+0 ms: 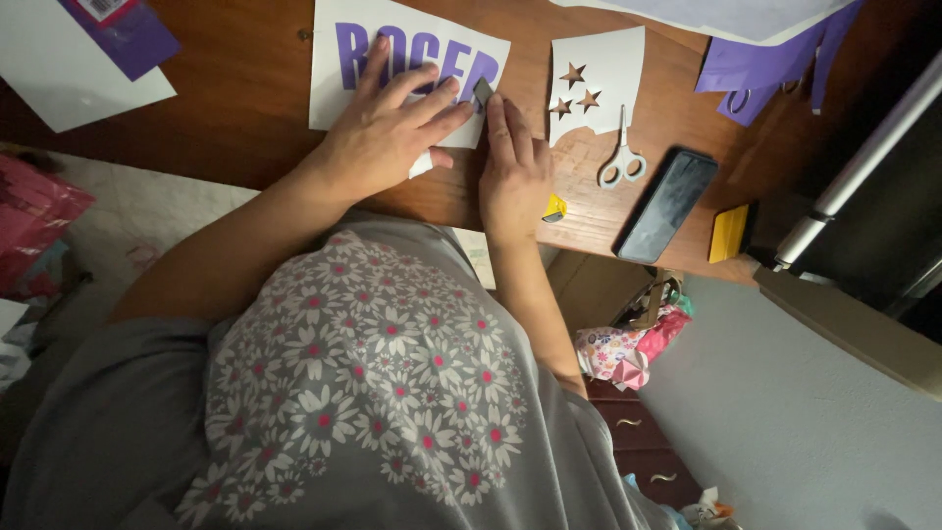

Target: Cutting, weeding, and applying vinyl decals onto cardstock using scissors and a utility knife.

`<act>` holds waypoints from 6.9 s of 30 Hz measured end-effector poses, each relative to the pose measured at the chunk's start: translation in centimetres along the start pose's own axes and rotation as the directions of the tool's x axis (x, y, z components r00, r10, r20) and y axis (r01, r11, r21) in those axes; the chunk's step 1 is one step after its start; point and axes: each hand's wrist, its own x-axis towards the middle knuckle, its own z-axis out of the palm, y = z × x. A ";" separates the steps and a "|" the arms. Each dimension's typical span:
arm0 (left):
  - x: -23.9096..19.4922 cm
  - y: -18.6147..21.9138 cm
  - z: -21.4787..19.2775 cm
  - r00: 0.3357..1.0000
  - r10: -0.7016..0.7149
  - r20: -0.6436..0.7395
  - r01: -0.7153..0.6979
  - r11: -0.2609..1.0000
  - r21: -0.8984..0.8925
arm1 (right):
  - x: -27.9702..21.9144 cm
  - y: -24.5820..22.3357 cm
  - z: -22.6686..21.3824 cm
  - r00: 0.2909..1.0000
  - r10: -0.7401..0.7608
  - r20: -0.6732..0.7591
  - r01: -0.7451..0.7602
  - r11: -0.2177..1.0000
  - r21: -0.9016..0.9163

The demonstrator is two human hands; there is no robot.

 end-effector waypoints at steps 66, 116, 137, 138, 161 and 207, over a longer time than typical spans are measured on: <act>-0.3 0.1 0.5 0.999 -0.001 -0.043 0.002 1.000 0.011 | 9.9 3.0 -1.8 0.937 -0.147 0.316 0.042 0.947 0.318; -2.6 3.2 -4.2 0.902 -0.304 -0.306 0.089 0.825 -0.558 | 1.4 -3.3 -3.7 0.847 0.040 0.530 -0.524 0.239 0.818; -9.2 -1.4 -6.1 0.887 -0.299 -0.350 0.173 0.921 -0.350 | 1.7 -4.3 -5.7 0.822 0.065 0.566 -0.359 0.830 0.426; -9.2 -1.6 -6.9 0.905 -0.301 -0.301 0.185 0.915 -0.358 | 1.3 -4.1 -5.4 0.829 0.061 0.557 -0.326 0.861 0.390; -9.0 -5.8 -10.5 0.849 -0.407 -0.337 0.260 0.877 -0.405 | -2.8 -0.9 -5.7 0.900 0.104 0.424 -0.241 0.927 0.285; -6.2 -6.8 -9.7 0.918 -0.334 -0.214 0.347 0.938 0.022 | -3.9 -0.3 -2.2 0.978 -0.119 0.171 0.116 0.993 0.023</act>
